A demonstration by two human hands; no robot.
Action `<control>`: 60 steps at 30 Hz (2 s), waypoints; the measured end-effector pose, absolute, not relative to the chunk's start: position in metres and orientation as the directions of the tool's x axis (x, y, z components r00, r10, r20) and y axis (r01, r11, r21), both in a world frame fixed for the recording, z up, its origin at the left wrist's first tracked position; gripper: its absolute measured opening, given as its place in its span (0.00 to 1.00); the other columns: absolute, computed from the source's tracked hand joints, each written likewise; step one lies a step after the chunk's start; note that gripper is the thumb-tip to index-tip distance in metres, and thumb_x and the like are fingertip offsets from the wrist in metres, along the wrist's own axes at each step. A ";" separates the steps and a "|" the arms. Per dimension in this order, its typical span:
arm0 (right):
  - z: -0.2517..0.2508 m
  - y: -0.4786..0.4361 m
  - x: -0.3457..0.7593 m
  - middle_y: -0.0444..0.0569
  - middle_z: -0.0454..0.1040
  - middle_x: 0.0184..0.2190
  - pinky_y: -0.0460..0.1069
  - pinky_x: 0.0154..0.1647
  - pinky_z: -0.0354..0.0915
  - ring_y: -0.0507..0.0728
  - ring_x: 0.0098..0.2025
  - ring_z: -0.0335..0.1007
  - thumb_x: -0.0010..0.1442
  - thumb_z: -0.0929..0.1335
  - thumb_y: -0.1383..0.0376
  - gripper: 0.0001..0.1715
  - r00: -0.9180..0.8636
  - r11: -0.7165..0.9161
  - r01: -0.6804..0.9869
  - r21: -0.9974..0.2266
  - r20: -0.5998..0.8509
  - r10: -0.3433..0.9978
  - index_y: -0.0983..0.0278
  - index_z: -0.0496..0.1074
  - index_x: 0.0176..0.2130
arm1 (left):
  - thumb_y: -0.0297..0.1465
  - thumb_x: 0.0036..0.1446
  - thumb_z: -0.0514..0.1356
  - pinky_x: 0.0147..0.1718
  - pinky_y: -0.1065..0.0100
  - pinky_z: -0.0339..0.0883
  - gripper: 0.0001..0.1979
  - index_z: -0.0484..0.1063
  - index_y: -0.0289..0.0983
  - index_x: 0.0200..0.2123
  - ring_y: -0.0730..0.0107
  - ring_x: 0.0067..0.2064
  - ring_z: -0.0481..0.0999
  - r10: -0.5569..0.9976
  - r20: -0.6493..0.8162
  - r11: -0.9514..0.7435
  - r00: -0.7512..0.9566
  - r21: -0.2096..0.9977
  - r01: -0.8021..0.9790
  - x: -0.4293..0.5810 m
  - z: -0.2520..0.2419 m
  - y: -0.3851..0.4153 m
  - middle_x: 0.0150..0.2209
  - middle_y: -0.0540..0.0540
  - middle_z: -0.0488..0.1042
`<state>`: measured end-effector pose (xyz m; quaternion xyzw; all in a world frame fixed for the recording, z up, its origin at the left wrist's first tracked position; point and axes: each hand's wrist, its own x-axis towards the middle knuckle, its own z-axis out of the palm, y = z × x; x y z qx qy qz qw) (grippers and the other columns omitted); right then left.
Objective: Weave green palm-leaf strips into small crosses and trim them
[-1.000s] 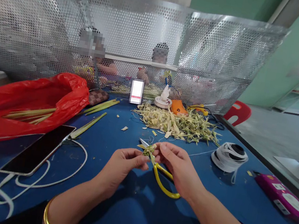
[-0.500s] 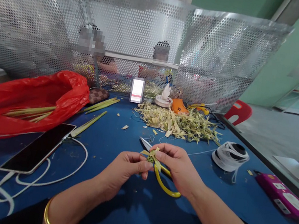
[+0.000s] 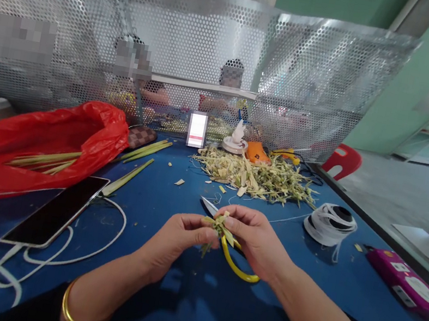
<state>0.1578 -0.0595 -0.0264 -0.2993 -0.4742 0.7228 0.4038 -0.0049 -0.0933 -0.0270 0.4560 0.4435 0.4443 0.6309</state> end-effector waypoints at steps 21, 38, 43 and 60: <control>-0.030 -0.058 0.158 0.42 0.69 0.22 0.46 0.30 0.57 0.50 0.26 0.60 0.50 0.72 0.61 0.08 -0.253 0.062 -0.094 -0.994 0.084 0.964 0.64 0.74 0.29 | 0.38 0.40 0.69 0.31 0.72 0.64 0.17 0.67 0.37 0.29 0.73 0.28 0.70 0.997 -0.026 0.025 -0.078 1.000 -0.007 -0.002 -0.031 -0.097 0.25 0.52 0.72; -0.030 -0.057 0.157 0.44 0.72 0.26 0.48 0.32 0.61 0.52 0.29 0.65 0.45 0.74 0.59 0.13 -0.382 -0.007 -0.042 -0.999 0.009 0.924 0.65 0.74 0.29 | 0.33 0.47 0.66 0.32 0.72 0.65 0.08 0.75 0.34 0.28 0.75 0.27 0.71 0.963 -0.248 0.267 0.107 0.934 -0.236 -0.001 -0.033 -0.098 0.25 0.48 0.75; -0.031 -0.063 0.150 0.42 0.68 0.21 0.47 0.28 0.58 0.50 0.25 0.61 0.44 0.75 0.57 0.15 -0.315 -0.016 -0.060 -0.998 0.004 0.949 0.66 0.72 0.24 | 0.32 0.48 0.65 0.31 0.73 0.64 0.07 0.76 0.33 0.27 0.76 0.27 0.71 0.966 -0.231 0.252 0.115 0.941 -0.224 0.000 -0.037 -0.095 0.24 0.48 0.76; -0.040 -0.056 0.148 0.45 0.73 0.25 0.47 0.32 0.62 0.49 0.25 0.66 0.45 0.74 0.54 0.19 -0.267 -0.165 -0.114 -0.980 -0.130 0.955 0.66 0.74 0.29 | 0.35 0.41 0.69 0.35 0.74 0.64 0.14 0.79 0.36 0.33 0.71 0.40 0.71 0.932 -0.358 0.310 -0.054 0.866 -0.392 -0.008 -0.038 -0.087 0.38 0.46 0.76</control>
